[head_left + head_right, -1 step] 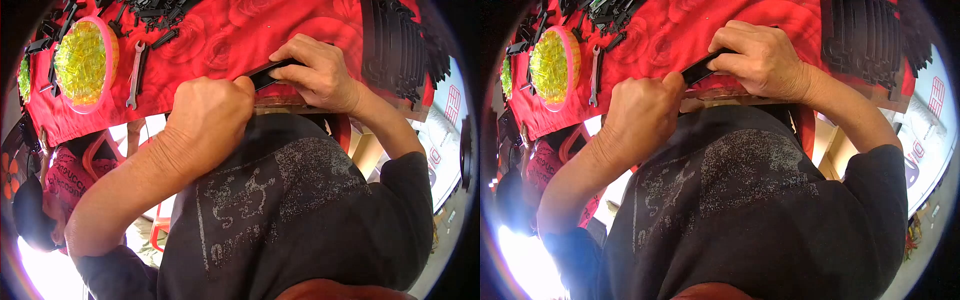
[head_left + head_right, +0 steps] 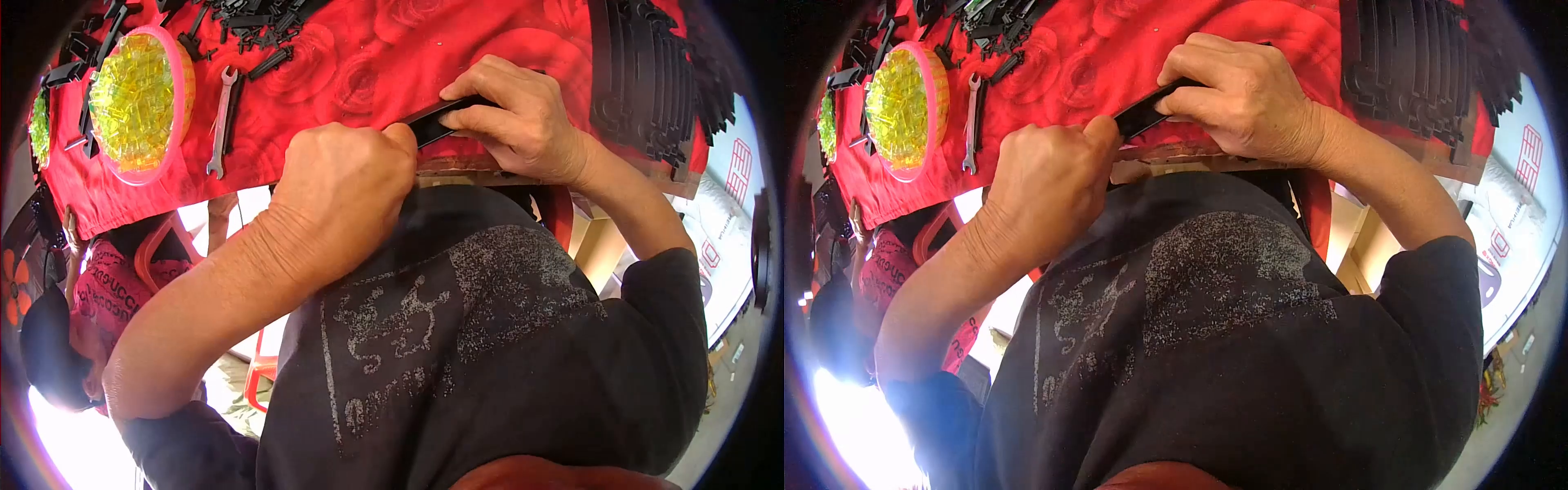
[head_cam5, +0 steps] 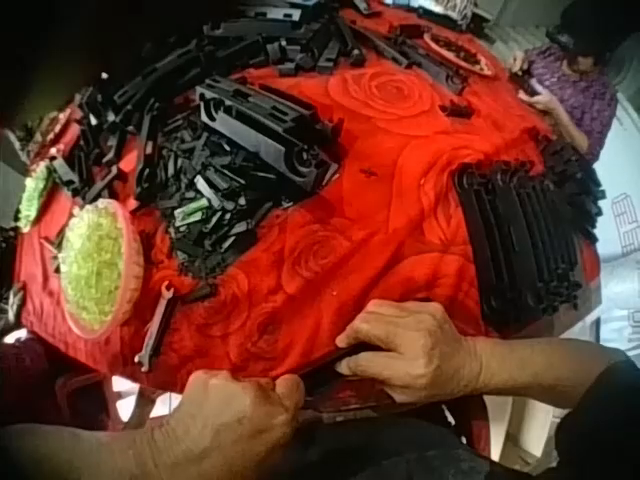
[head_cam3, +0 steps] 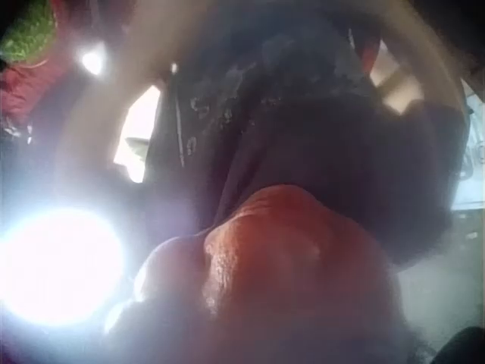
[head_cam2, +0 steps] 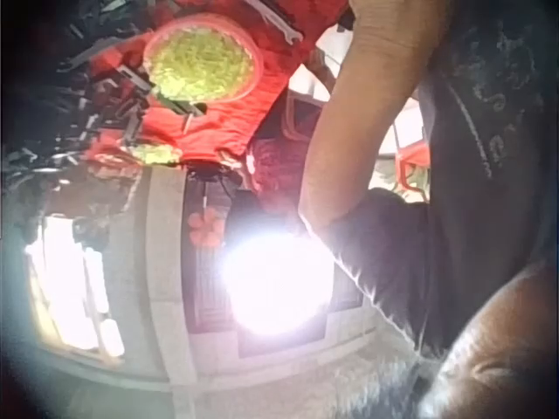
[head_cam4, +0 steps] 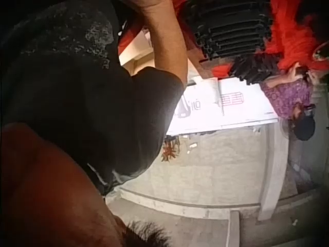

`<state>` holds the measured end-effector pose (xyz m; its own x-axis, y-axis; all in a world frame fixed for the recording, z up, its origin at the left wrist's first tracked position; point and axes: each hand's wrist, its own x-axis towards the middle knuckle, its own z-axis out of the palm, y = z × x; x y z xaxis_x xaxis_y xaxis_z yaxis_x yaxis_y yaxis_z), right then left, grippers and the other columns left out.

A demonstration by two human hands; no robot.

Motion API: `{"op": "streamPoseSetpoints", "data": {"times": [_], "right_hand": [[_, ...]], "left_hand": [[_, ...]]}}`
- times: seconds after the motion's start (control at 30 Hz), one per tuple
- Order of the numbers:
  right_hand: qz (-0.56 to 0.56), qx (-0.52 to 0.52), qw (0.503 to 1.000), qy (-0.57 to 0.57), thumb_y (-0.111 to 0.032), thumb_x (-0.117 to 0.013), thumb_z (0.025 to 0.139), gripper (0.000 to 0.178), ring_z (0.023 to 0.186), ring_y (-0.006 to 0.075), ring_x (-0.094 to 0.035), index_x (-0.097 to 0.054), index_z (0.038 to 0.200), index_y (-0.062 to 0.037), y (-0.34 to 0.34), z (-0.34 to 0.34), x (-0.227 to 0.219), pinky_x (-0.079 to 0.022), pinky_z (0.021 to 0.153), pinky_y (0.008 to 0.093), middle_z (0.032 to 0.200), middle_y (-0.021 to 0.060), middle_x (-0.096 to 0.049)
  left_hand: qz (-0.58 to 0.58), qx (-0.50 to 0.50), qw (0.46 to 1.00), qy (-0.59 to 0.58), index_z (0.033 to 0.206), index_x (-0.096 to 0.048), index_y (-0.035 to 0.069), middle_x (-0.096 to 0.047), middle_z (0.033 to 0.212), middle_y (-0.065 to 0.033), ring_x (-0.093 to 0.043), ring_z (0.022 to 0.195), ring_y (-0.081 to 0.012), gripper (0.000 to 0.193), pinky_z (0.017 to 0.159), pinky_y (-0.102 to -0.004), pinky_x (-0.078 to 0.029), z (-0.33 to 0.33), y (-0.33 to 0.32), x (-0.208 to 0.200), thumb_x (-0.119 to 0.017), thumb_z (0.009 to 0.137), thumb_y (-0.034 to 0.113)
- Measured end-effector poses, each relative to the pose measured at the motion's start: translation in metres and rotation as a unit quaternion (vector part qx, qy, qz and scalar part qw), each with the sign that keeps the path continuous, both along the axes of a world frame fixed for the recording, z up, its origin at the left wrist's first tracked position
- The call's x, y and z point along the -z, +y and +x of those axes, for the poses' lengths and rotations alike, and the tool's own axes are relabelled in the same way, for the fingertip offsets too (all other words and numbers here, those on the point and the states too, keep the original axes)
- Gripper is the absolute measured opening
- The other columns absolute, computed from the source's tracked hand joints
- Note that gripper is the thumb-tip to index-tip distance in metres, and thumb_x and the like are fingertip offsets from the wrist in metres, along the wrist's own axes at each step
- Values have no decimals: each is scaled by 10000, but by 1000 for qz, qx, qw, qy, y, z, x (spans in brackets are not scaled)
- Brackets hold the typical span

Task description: The person assembles spirit levels by hand, placing level vials into black plastic frames and inserting plastic pieces to secure them.

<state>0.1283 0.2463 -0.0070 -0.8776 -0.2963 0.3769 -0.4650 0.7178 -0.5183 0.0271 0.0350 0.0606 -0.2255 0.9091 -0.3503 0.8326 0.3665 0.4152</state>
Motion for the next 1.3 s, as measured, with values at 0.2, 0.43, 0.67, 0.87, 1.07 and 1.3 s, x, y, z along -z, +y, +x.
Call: {"op": "streamPoseSetpoints", "data": {"times": [0.2, 0.43, 0.67, 0.87, 1.07, 1.3], "right_hand": [[8, -3, 1000, -3, -101, -703, 698, 118, 762, 208, -627, -673, 811, -78, -1, -1, 2, -508, 565, 329, 861, 18, -608], [25, -1, 1000, 0, -84, -710, 680, 148, 780, 215, -632, -674, 824, -83, -2, 0, -2, -513, 574, 334, 873, 19, -609], [34, -9, 999, -8, -19, -749, 641, 215, 799, 268, -657, -687, 845, -41, 0, 4, -3, -528, 601, 345, 943, 86, -671], [31, -10, 999, -3, -13, -740, 643, 215, 800, 266, -657, -689, 849, -47, 1, 4, -4, -523, 590, 344, 949, 77, -672], [31, -11, 999, 0, -33, -743, 639, 214, 795, 264, -655, -691, 846, -52, 0, 3, -4, -518, 586, 343, 951, 68, -671], [36, -1, 999, 7, -55, -730, 661, 172, 791, 233, -645, -679, 825, -67, -2, 3, -3, -517, 584, 334, 919, 34, -637]], "left_hand": [[14, -40, 999, -9, 828, -611, 0, -651, 656, -185, -679, 630, -381, 91, 563, -473, -545, 2, -6, 6, -603, 778, 75], [71, -74, 995, 1, 812, -609, 2, -645, 650, -191, -674, 624, -384, 82, 565, -475, -547, 10, -8, 15, -612, 782, 78], [44, -81, 995, 22, 843, -528, 42, -593, 624, -196, -616, 589, -425, 178, 533, -526, -482, 16, -21, 8, -565, 945, 183], [47, -64, 996, 41, 838, -537, 31, -627, 668, -171, -655, 625, -374, 98, 547, -479, -511, 12, -23, 1, -576, 865, 116], [16, -40, 998, 51, 856, -514, 27, -615, 667, -170, -636, 626, -402, 90, 554, -510, -490, 11, -19, 0, -560, 846, 104], [25, -19, 997, 77, 813, -557, 26, -637, 620, -151, -684, 592, -322, 87, 509, -433, -525, 9, -18, 0, -614, 781, 83]]}}
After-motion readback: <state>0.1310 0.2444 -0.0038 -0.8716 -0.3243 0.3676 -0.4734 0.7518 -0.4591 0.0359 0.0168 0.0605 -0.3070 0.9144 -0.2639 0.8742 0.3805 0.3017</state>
